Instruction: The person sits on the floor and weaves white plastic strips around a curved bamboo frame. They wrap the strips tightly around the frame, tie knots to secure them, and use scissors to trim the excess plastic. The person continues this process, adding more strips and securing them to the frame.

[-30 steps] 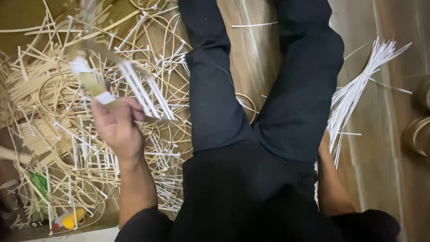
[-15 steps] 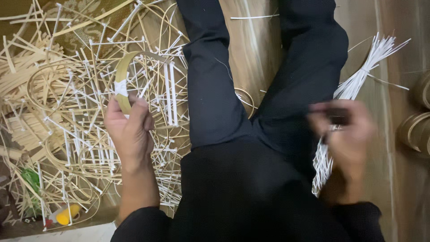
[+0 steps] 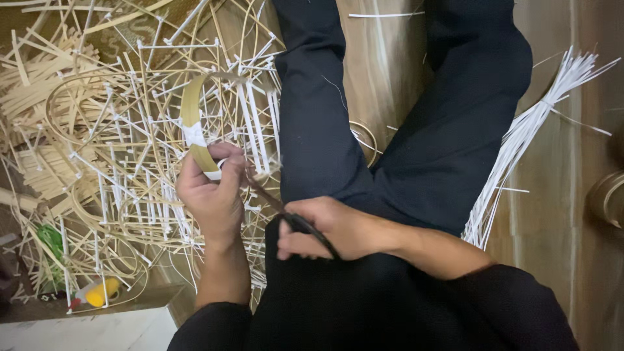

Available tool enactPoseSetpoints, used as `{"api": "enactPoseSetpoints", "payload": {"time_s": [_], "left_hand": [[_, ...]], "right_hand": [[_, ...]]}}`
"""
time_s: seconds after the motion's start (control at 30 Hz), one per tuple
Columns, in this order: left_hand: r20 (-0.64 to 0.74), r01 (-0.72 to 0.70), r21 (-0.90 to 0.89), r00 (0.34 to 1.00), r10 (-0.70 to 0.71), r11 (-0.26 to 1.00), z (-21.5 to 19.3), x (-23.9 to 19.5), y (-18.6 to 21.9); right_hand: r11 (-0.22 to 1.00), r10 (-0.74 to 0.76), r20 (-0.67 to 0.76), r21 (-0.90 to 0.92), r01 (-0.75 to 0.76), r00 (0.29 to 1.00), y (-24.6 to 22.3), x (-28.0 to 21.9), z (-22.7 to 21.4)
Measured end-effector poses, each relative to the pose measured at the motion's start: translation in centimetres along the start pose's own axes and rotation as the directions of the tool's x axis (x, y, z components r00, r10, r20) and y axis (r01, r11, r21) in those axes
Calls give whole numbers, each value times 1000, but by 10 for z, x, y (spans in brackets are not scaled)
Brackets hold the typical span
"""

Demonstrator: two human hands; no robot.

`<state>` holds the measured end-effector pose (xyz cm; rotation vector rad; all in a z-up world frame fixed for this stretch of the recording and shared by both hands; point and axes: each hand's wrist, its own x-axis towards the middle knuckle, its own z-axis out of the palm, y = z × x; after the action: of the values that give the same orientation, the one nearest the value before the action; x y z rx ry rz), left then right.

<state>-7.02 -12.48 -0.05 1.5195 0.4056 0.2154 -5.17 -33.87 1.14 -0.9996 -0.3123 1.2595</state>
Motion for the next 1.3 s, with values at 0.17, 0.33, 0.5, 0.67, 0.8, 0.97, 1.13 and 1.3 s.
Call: {"api": "enactPoseSetpoints", "payload": {"time_s": [0.17, 0.33, 0.5, 0.67, 0.8, 0.97, 1.13, 1.3], "left_hand": [[-20, -76, 82, 997, 78, 994, 9, -3, 0], [-20, -132, 37, 991, 132, 991, 16, -3, -4], [5, -190, 91, 982, 190, 978, 18, -3, -4], [-41, -193, 94, 979, 198, 977, 23, -3, -7], [-73, -218, 88, 972, 224, 972, 26, -1, -1], [-42, -254, 64, 966, 257, 965, 31, -7, -10], [-42, -285, 61, 957, 288, 957, 35, -12, -16], [-71, -268, -10, 961, 267, 963, 42, -14, -20]], "right_hand": [[998, -66, -28, 9, 66, 997, 3, 14, 6], [998, -28, -55, 50, 31, 998, 7, 12, 11], [993, 22, -14, 113, -21, 1000, 10, 6, 19], [986, -48, -2, 159, 48, 999, 14, 5, 17], [972, -73, -14, 223, 75, 997, 13, -6, 16], [987, -67, -75, 138, 77, 995, 14, 2, 16], [985, -82, -118, 141, 99, 990, 13, 9, 21], [969, -124, -125, 199, 147, 984, 21, 16, 16]]}}
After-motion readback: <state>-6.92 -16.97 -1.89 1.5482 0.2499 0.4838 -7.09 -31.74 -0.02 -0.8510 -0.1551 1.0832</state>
